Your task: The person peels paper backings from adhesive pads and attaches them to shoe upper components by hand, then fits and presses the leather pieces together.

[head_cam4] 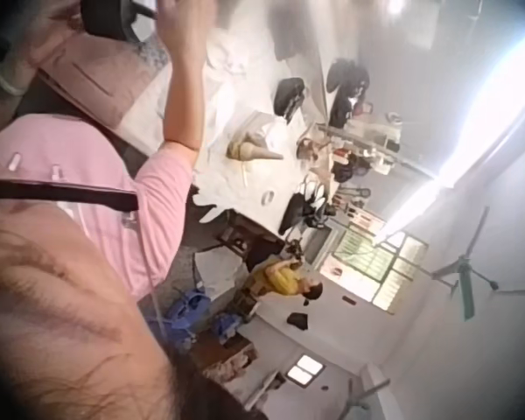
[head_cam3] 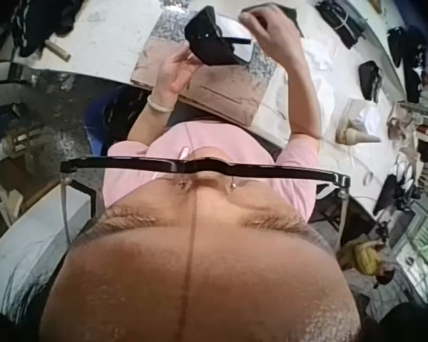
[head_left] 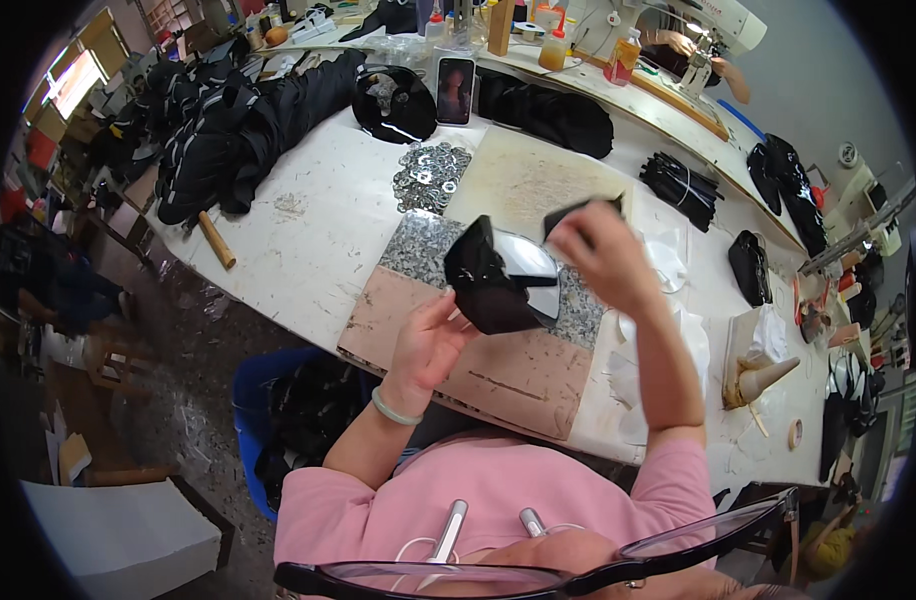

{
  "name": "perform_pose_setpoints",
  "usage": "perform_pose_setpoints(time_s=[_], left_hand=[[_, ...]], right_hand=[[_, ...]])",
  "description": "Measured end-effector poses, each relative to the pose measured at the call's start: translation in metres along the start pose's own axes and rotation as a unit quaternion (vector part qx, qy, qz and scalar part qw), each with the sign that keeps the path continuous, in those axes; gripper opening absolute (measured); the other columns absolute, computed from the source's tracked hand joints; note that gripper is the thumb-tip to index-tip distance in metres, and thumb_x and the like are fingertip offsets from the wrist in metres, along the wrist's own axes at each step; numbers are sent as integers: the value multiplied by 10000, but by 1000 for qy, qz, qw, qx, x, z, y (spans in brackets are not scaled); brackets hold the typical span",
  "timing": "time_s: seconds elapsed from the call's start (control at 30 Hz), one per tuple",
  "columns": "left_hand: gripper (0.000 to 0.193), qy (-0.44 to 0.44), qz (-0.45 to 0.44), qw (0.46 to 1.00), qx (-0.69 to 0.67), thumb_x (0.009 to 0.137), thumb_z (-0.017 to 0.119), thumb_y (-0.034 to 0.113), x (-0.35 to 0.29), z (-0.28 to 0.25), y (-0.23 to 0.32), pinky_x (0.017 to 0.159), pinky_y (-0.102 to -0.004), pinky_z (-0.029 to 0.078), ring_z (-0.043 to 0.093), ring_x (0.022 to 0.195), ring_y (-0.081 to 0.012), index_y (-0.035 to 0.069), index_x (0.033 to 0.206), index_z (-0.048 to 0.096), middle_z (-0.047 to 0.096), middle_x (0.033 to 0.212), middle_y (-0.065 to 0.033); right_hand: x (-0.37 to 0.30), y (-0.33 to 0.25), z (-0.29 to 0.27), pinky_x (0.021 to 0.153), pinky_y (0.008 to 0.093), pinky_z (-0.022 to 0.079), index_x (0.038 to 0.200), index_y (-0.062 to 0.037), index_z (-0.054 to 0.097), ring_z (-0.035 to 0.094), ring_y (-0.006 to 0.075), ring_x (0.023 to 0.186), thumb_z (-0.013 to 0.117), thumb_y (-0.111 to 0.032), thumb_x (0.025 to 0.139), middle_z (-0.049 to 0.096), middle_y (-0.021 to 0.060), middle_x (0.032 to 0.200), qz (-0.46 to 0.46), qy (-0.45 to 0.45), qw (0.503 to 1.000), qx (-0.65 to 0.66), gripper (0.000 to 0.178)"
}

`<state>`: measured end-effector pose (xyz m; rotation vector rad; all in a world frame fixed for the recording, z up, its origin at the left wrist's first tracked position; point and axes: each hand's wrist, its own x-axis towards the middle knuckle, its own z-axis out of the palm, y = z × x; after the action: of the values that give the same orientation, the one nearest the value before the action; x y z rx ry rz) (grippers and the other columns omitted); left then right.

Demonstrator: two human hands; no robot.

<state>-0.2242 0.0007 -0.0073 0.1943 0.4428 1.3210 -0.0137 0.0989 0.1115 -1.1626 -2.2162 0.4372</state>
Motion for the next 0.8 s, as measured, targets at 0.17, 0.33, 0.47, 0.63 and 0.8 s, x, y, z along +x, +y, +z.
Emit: perform_pose_setpoints(time_s=[0.17, 0.33, 0.47, 0.63, 0.8], left_hand=[[328, -63, 6, 995, 75, 995, 397, 191, 7, 24, -25, 1044, -405, 365, 486, 1186, -210, 17, 1255, 497, 553, 1228, -94], [301, -71, 2, 993, 90, 978, 458, 148, 16, 55, -28, 992, -360, 424, 483, 1184, -166, 1, 1241, 482, 532, 1225, -69], [296, -71, 0, 984, 163, 937, 534, 72, 30, 65, -38, 916, -286, 476, 538, 1087, -137, -4, 1220, 491, 556, 1159, -75], [289, -104, 11, 949, 298, 918, 592, 111, 43, 65, -48, 871, -251, 479, 574, 978, -109, 7, 1177, 517, 599, 1053, -60], [259, -99, 22, 949, 300, 918, 614, 194, 42, 64, -64, 815, -237, 480, 574, 922, -93, 15, 1095, 555, 605, 1016, -35]], right_hand=[[-52, -4, 43, 717, 311, 451, 1026, -6, 599, 558, 205, 775, 718, -353, 788, 586, 114, 874, 62, -53, 980, 183, 438], [-71, 9, 32, 834, 261, 468, 1135, 44, 523, 594, 129, 921, 706, -136, 822, 619, 65, 994, 198, 57, 800, 563, 405], [-88, 22, 19, 803, 243, 422, 1129, 42, 527, 554, 108, 884, 680, -110, 822, 608, 61, 992, 215, 88, 747, 623, 376], [-107, 26, 11, 820, 251, 409, 1146, 44, 515, 546, 106, 900, 671, -92, 812, 604, 70, 1008, 211, 130, 726, 641, 393], [-117, 13, 11, 845, 264, 431, 1139, 33, 516, 564, 123, 948, 707, -77, 778, 607, 80, 1027, 185, 143, 752, 617, 423]])
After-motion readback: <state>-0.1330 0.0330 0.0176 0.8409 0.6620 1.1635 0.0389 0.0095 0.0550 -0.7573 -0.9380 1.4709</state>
